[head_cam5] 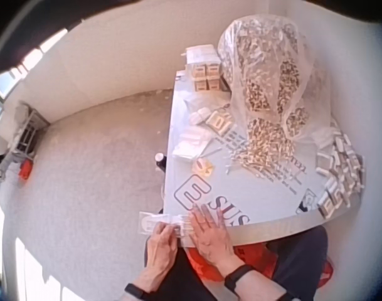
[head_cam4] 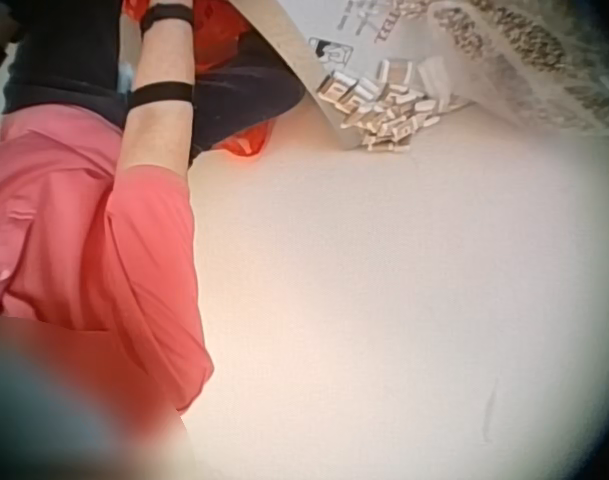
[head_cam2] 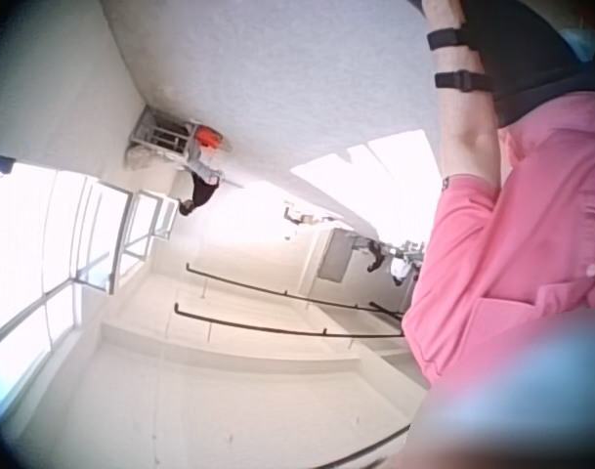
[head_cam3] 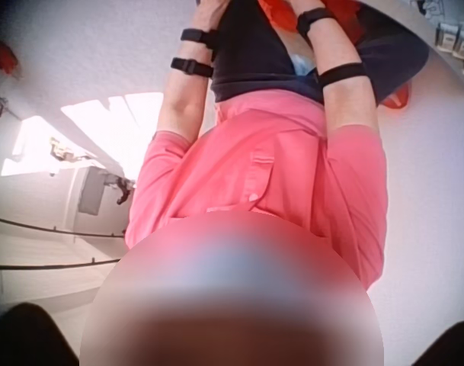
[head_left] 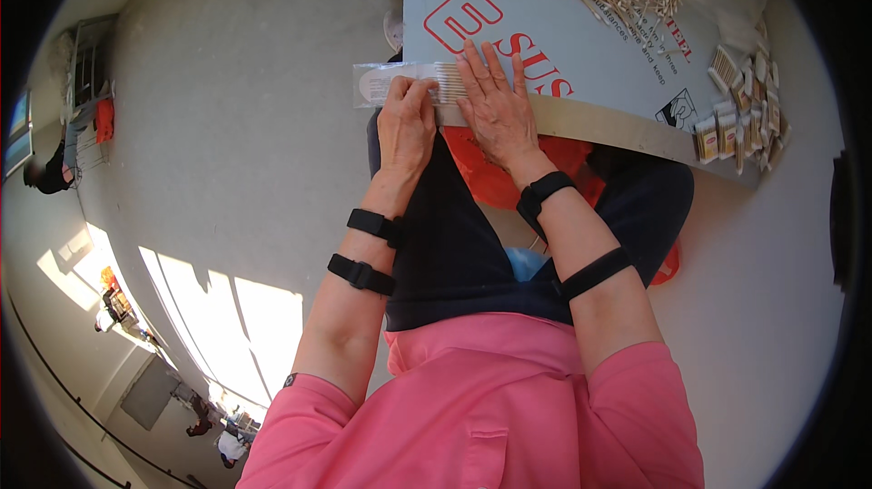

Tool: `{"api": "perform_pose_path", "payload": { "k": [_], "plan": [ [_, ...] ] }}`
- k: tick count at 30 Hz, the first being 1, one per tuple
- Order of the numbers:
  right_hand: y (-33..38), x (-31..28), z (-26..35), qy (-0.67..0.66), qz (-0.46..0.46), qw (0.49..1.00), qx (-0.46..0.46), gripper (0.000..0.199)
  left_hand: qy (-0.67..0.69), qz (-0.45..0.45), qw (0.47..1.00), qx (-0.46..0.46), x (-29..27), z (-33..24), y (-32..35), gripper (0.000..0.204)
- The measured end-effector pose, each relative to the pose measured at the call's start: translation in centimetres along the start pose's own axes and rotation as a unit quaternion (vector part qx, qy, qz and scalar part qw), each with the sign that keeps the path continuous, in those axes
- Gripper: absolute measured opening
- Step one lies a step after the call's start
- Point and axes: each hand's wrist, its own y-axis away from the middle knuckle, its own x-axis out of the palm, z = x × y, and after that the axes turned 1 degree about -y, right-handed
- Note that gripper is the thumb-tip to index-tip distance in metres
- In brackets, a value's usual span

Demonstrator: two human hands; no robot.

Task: Packing cotton swabs into small plastic bags and sealing them.

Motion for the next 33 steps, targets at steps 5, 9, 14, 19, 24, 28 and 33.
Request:
{"api": "perform_pose_path", "payload": {
  "k": [5, 9, 14, 19, 24, 28, 33],
  "plan": [
    [-0.07, 0.02, 0.03, 0.005, 0.002, 1.000, 0.002, 0.061, 0.017, 0.005, 1.000, 0.009, -0.14, 0.09, 0.13, 0.012],
    [-0.10, 0.01, 0.02, 0.005, 0.002, 1.000, 0.002, 0.061, 0.017, 0.012, 1.000, 0.007, -0.24, 0.16, 0.16, 0.012],
    [-0.05, 0.03, 0.00, 0.007, 0.008, 1.000, 0.002, 0.061, 0.016, 0.008, 1.000, 0.016, -0.22, 0.23, 0.11, 0.012],
    [-0.05, 0.31, -0.06, 0.040, -0.002, 0.999, -0.005, 0.064, 0.021, 0.009, 1.000, 0.012, -0.18, 0.23, 0.10, 0.012],
    [-0.03, 0.43, -0.10, 0.041, -0.002, 0.999, -0.006, 0.063, 0.023, 0.007, 1.000, 0.011, -0.26, 0.22, 0.17, 0.012],
    [-0.06, 0.46, -0.13, 0.047, -0.005, 0.999, -0.006, 0.063, 0.026, 0.012, 1.000, 0.012, -0.34, 0.20, 0.14, 0.012],
    [-0.05, 0.33, -0.03, 0.044, 0.003, 0.999, -0.004, 0.063, 0.032, 0.012, 0.999, 0.014, -0.29, 0.35, 0.18, 0.011]
  ]
}}
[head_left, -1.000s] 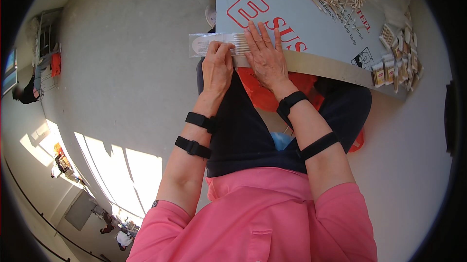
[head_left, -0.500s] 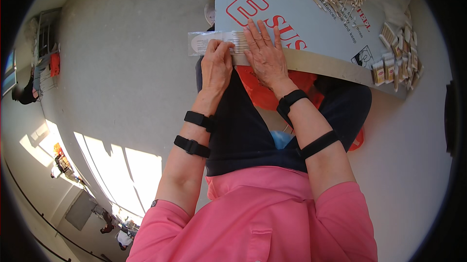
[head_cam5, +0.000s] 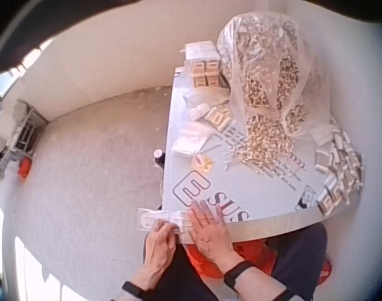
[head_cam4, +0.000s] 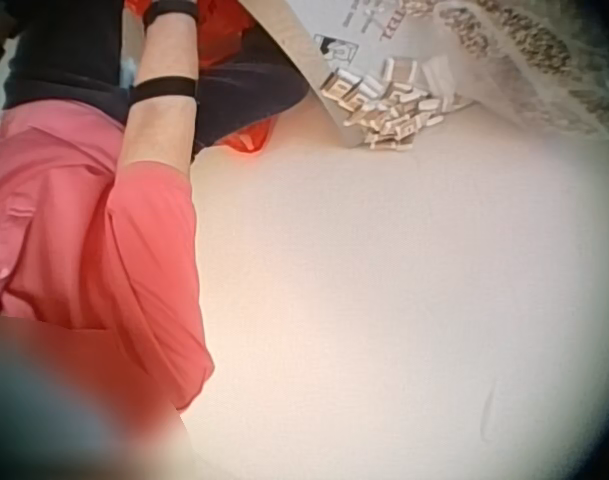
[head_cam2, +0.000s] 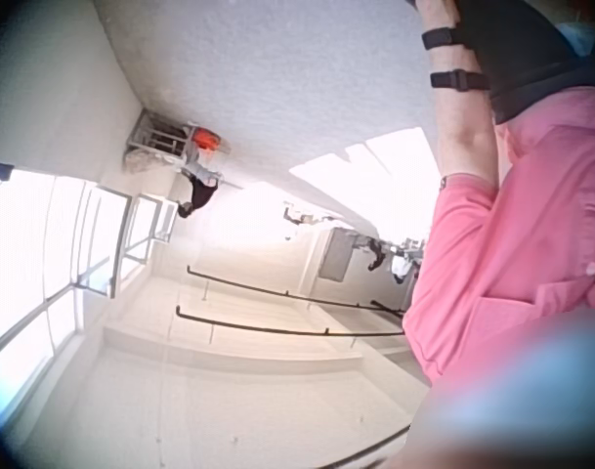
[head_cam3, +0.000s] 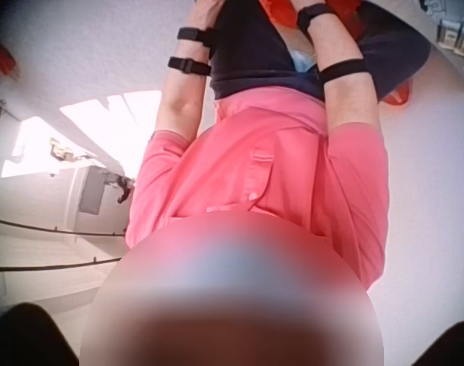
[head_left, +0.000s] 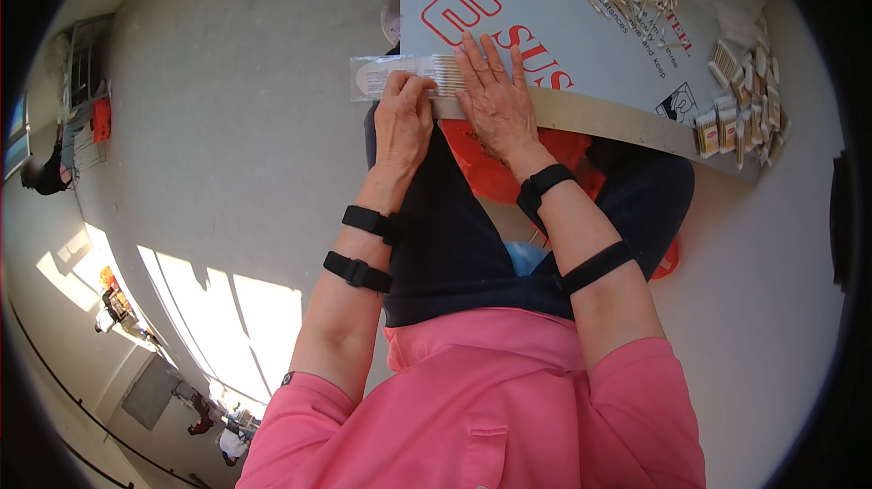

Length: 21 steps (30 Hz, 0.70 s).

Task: Packing cotton swabs into small plastic bags and sealing them.

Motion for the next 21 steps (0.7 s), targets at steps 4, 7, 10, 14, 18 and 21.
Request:
{"api": "perform_pose_path", "payload": {
  "k": [4, 7, 10, 14, 18, 21],
  "plan": [
    [0.1, 0.0, -0.1, -0.006, -0.006, 1.000, 0.000, 0.062, -0.007, 0.001, 1.000, 0.006, 0.1, 0.2, 0.1, 0.011],
    [-0.1, 0.0, 0.0, 0.002, -0.008, 1.000, -0.001, 0.062, -0.003, 0.001, 1.000, 0.014, 0.1, 0.4, 0.1, 0.010],
    [-0.1, -0.2, 0.2, -0.003, 0.006, 1.000, 0.008, 0.061, -0.024, -0.028, 0.999, -0.014, -0.2, 0.1, 0.2, 0.012],
    [0.2, -0.3, 0.0, 0.009, 0.000, 1.000, 0.002, 0.061, -0.099, -0.037, 0.991, -0.076, -0.4, -1.5, 0.1, 0.022],
    [-0.2, -0.5, 0.3, 0.025, 0.013, 1.000, 0.002, 0.061, -0.141, -0.071, 0.986, -0.050, 0.2, 0.6, -0.2, 0.022],
    [-0.2, -0.5, 0.2, 0.026, 0.014, 1.000, 0.002, 0.061, -0.170, -0.040, 0.983, -0.062, 0.3, 0.7, -0.7, 0.020]
  ]
}}
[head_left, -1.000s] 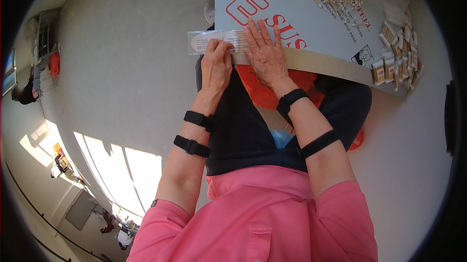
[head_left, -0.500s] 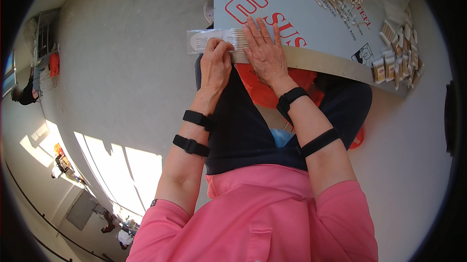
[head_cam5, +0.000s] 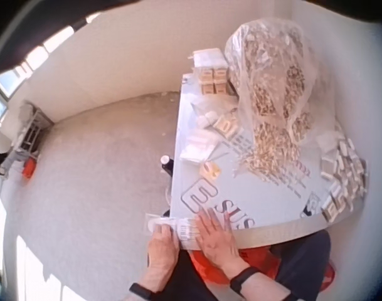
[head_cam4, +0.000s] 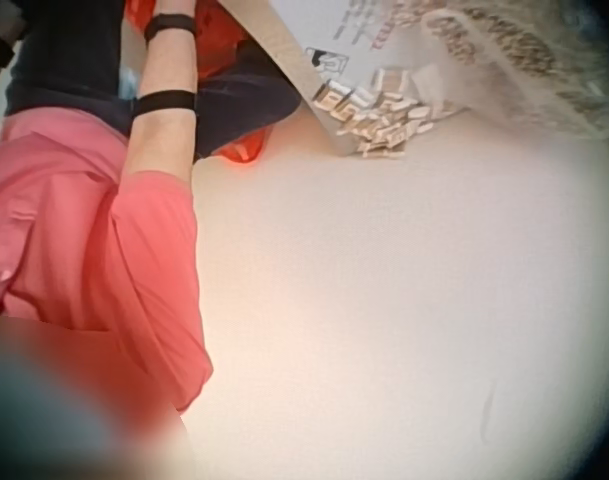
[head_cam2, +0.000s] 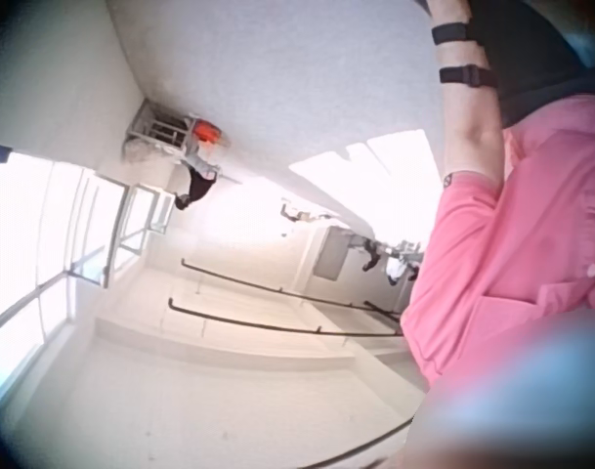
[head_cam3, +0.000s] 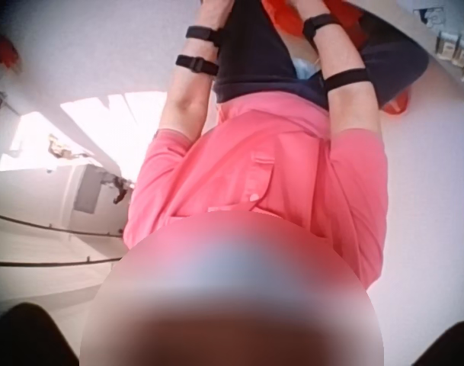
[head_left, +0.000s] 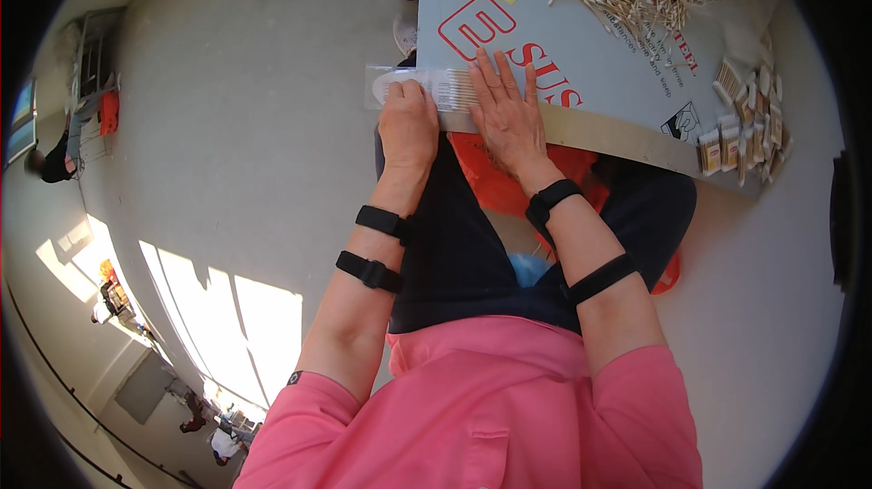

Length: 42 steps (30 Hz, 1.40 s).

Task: Packing cotton swabs into small plastic bags and sealing them.

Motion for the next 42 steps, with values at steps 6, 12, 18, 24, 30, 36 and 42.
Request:
{"api": "perform_pose_path", "payload": {
  "k": [6, 12, 18, 24, 30, 36, 42],
  "plan": [
    [0.1, 0.2, -0.2, -0.017, -0.002, 1.000, -0.003, 0.061, -0.074, 0.043, 0.996, 0.039, -0.8, -1.4, -0.1, 0.018],
    [0.0, -0.2, 0.0, -0.008, 0.010, 1.000, 0.000, 0.062, -0.119, 0.062, 0.991, 0.010, -0.4, -1.1, -0.9, 0.014],
    [0.1, -0.2, -0.2, -0.030, -0.003, 0.999, -0.014, 0.060, -0.021, 0.044, 0.999, -0.019, -0.3, 0.5, -1.2, 0.014],
    [-0.2, -0.4, -0.4, -0.039, -0.005, 0.998, -0.044, 0.058, 0.107, 0.081, 0.986, -0.099, -0.9, 0.0, -1.3, 0.018],
    [-0.8, 0.1, 0.3, -0.040, -0.001, 0.998, -0.051, 0.057, 0.113, 0.052, 0.989, -0.084, -0.6, -0.3, -1.2, 0.017],
    [-1.2, 0.6, 1.5, -0.034, -0.013, 0.999, -0.037, 0.060, 0.116, 0.045, 0.989, -0.080, -0.8, -0.6, -1.1, 0.017],
    [-1.5, 1.1, 2.7, -0.040, -0.011, 0.999, 0.002, 0.062, 0.085, 0.042, 0.994, -0.055, -0.8, 0.2, -0.7, 0.017]
  ]
}}
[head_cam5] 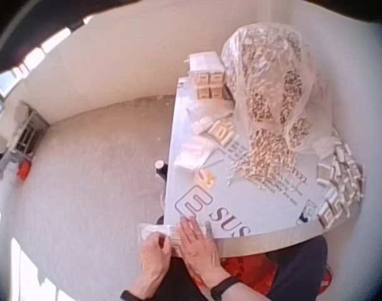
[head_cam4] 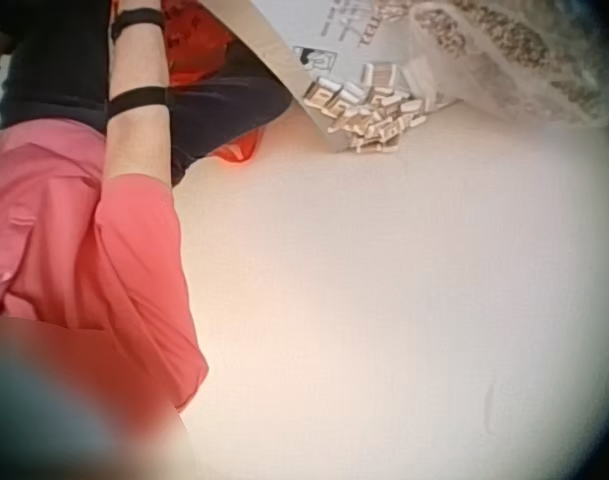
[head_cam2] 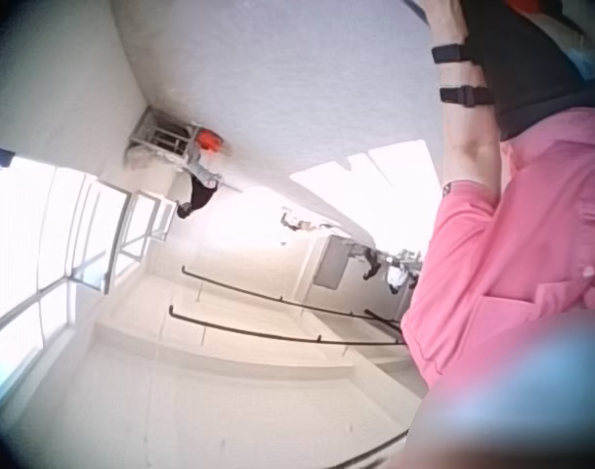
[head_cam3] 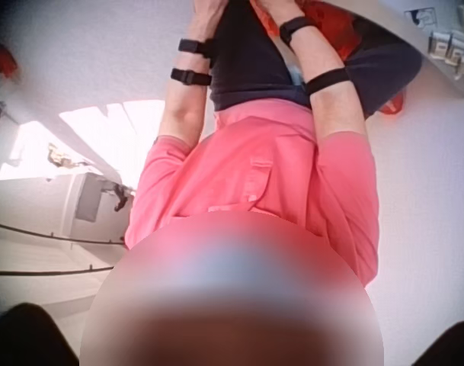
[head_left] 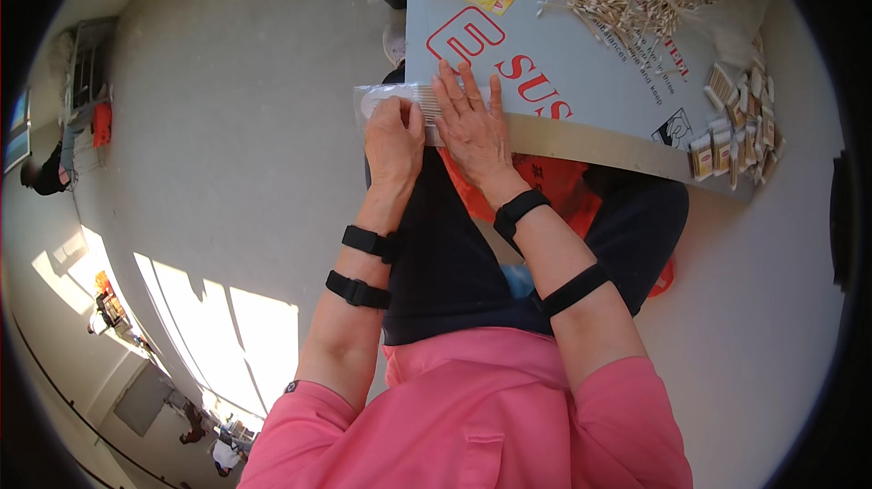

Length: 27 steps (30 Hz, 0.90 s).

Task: Packing cotton swabs into small plastic bags and sealing them.

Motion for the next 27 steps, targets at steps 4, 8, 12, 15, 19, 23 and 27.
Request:
{"api": "perform_pose_path", "payload": {
  "k": [4, 8, 12, 15, 19, 23, 27],
  "plan": [
    [0.1, 0.1, 0.2, -0.001, 0.015, 1.000, -0.003, 0.061, 0.200, -0.118, 0.953, -0.194, -0.5, 1.5, 1.3, 0.048],
    [0.0, -0.1, 0.0, 0.050, 0.021, 0.998, -0.003, 0.060, 0.476, -0.141, 0.813, -0.304, -0.7, 3.3, 0.8, 0.088],
    [0.1, -0.2, 0.0, 0.037, 0.009, 0.999, -0.014, 0.059, 0.605, -0.112, 0.715, -0.332, -0.3, 3.2, 0.1, 0.101],
    [0.1, -0.3, 0.0, 0.032, 0.020, 0.999, -0.028, 0.059, 0.582, -0.141, 0.719, -0.353, -0.1, 2.9, 0.3, 0.100],
    [-0.1, 0.0, 0.8, 0.034, 0.000, 0.999, -0.005, 0.060, 0.565, -0.147, 0.735, -0.345, -0.4, 2.7, 0.9, 0.098],
    [0.1, 0.3, 0.4, 0.028, -0.012, 1.000, 0.001, 0.061, 0.593, -0.102, 0.717, -0.352, -1.3, 0.6, 0.9, 0.098],
    [-0.1, 0.4, 0.6, 0.018, -0.001, 1.000, -0.011, 0.062, 0.645, -0.132, 0.645, -0.389, 0.7, 0.6, 1.3, 0.091]
  ]
}}
